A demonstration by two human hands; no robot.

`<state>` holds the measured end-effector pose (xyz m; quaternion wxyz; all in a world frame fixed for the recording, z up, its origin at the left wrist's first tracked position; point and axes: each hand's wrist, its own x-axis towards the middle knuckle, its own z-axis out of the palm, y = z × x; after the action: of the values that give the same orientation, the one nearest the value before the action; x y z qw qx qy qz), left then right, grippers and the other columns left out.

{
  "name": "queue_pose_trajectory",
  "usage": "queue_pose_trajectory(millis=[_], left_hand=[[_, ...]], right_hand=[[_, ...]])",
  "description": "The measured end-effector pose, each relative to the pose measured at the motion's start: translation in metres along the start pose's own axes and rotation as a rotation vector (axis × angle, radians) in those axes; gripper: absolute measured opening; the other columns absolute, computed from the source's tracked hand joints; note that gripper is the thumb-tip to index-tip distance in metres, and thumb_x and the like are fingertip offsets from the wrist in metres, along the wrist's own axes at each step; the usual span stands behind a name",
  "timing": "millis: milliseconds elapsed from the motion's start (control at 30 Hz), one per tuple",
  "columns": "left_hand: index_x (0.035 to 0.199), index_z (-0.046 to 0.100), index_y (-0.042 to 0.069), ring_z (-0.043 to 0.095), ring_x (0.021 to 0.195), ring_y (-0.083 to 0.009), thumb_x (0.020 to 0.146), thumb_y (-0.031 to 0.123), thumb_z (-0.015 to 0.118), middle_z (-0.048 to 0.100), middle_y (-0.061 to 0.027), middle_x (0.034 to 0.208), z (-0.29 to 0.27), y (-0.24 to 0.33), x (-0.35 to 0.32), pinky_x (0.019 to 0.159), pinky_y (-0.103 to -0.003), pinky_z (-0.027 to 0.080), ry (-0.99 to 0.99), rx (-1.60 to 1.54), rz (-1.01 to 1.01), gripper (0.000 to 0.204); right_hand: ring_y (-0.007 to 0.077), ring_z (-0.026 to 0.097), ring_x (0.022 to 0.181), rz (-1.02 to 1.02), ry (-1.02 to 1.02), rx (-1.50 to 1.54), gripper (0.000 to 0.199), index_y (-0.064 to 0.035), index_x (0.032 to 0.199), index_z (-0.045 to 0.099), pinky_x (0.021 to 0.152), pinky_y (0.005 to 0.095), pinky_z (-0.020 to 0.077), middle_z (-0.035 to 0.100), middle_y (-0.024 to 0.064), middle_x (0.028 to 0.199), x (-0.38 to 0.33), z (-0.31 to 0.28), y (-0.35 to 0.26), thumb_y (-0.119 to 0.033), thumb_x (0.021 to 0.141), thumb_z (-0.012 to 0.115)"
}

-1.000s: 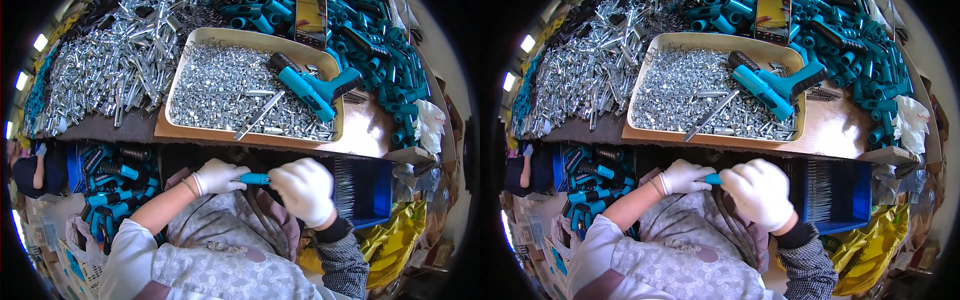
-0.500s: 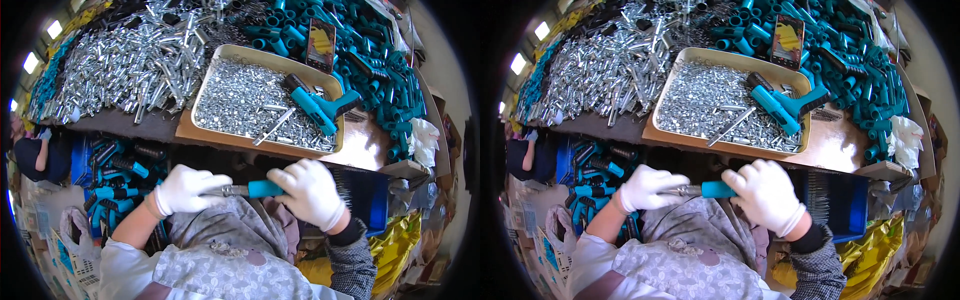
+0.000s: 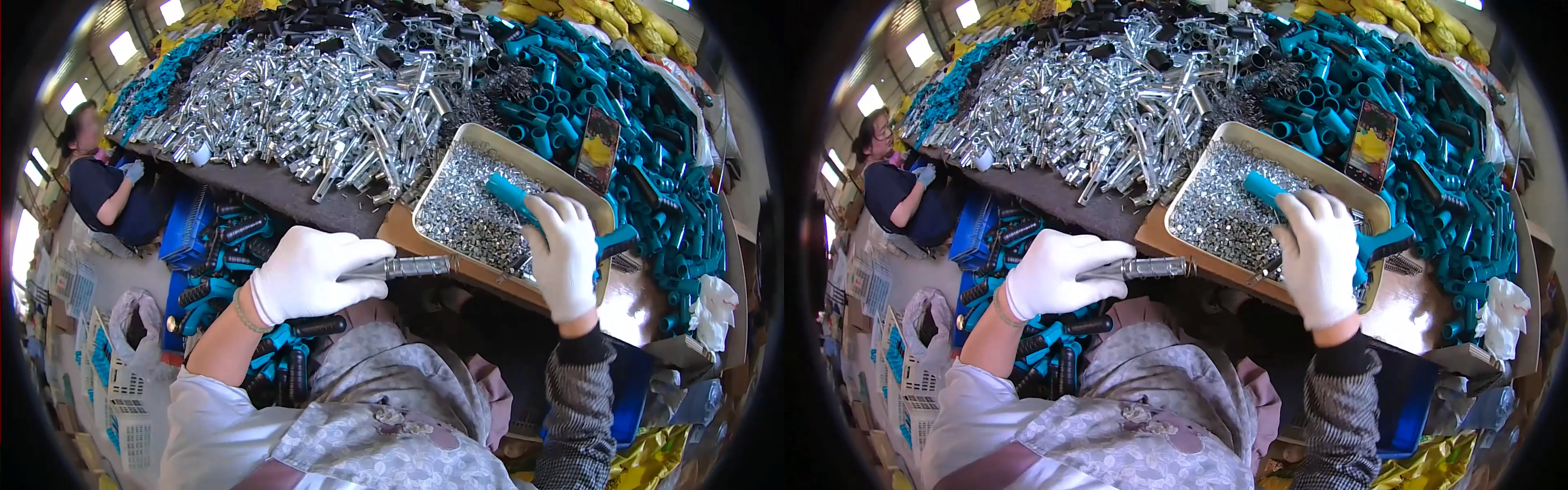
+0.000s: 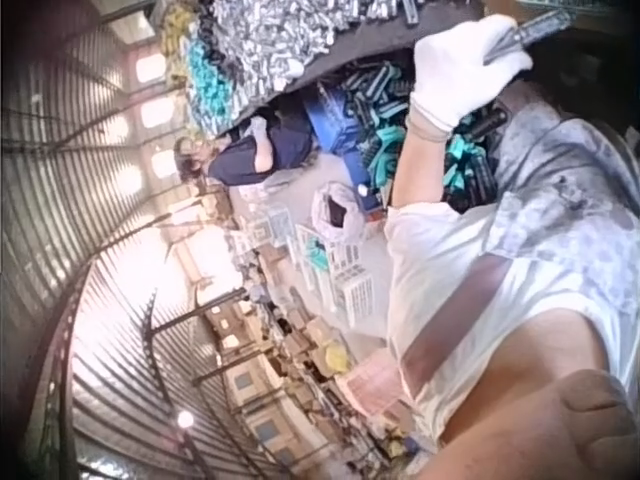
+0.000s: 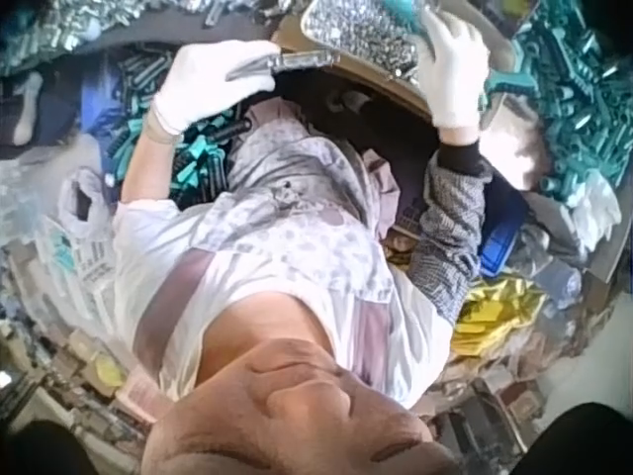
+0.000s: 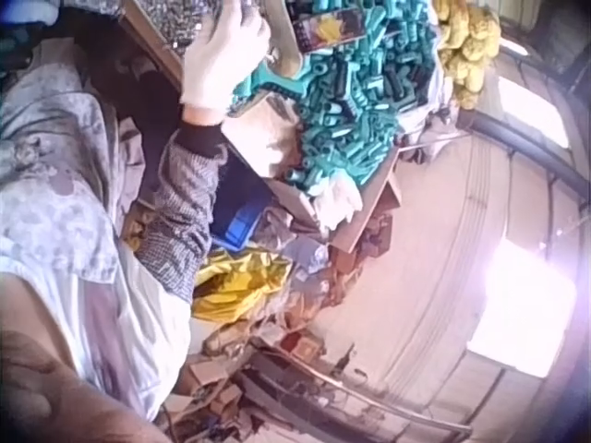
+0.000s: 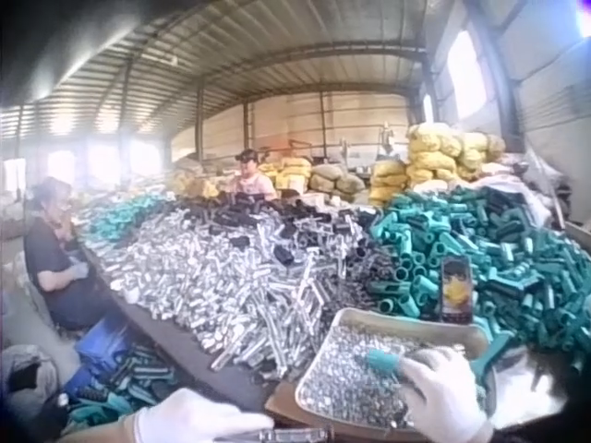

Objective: Assembling metal components, springs, and green plastic handles at a factory workbench.

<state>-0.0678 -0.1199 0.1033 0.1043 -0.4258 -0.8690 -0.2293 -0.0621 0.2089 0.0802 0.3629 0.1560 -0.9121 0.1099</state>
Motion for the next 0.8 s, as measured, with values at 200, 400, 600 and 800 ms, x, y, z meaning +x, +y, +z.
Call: queue_pose_trajectory(millis=[200, 400, 600, 800], left_hand=[[0.112, 0.068, 0.015, 0.061, 0.056, -0.0237, 0.078, 0.034, 0.077, 0.057, -0.0038, 0.069, -0.003, 0.025, -0.002, 0.05, -0.034, 0.048, -0.085, 0.012, 0.088, 0.04], [0.109, 0.068, 0.012, 0.061, 0.057, -0.0243, 0.072, 0.03, 0.082, 0.062, -0.0042, 0.073, 0.014, 0.044, -0.006, 0.05, -0.033, 0.046, -0.172, -0.004, 0.092, 0.043], [0.11, 0.067, 0.013, 0.063, 0.06, -0.0248, 0.071, 0.027, 0.082, 0.063, -0.0048, 0.075, 0.027, 0.053, -0.008, 0.052, -0.034, 0.048, -0.232, -0.001, 0.07, 0.044], [0.109, 0.068, 0.012, 0.065, 0.066, -0.0274, 0.071, 0.021, 0.08, 0.066, -0.0071, 0.083, 0.031, 0.054, -0.01, 0.058, -0.034, 0.051, -0.292, -0.087, 0.04, 0.041]], right_hand=[[0.0281, 0.055, 0.125, 0.732, -0.023, 1.672, 0.058, 0.0055, 0.142, 0.041, 0.106, 0.0399, 0.0413, 0.059, 0.018, 0.132, -0.087, 0.008, -0.1, -0.036, 0.102, 0.05], [0.0382, 0.042, 0.137, 1.011, 0.151, 2.347, 0.064, 0.0053, 0.146, 0.032, 0.116, 0.0524, 0.0334, 0.039, 0.0275, 0.148, -0.115, 0.017, -0.133, -0.041, 0.104, 0.046], [0.0391, 0.043, 0.137, 1.157, 0.151, 2.356, 0.058, 0.0053, 0.142, 0.036, 0.115, 0.0497, 0.0366, 0.042, 0.0275, 0.146, -0.13, 0.019, -0.129, -0.039, 0.105, 0.044], [0.0389, 0.052, 0.128, 1.269, 0.053, 2.322, 0.064, 0.0068, 0.139, 0.04, 0.106, 0.0449, 0.0475, 0.047, 0.0279, 0.142, -0.135, 0.013, -0.122, -0.047, 0.105, 0.036]])
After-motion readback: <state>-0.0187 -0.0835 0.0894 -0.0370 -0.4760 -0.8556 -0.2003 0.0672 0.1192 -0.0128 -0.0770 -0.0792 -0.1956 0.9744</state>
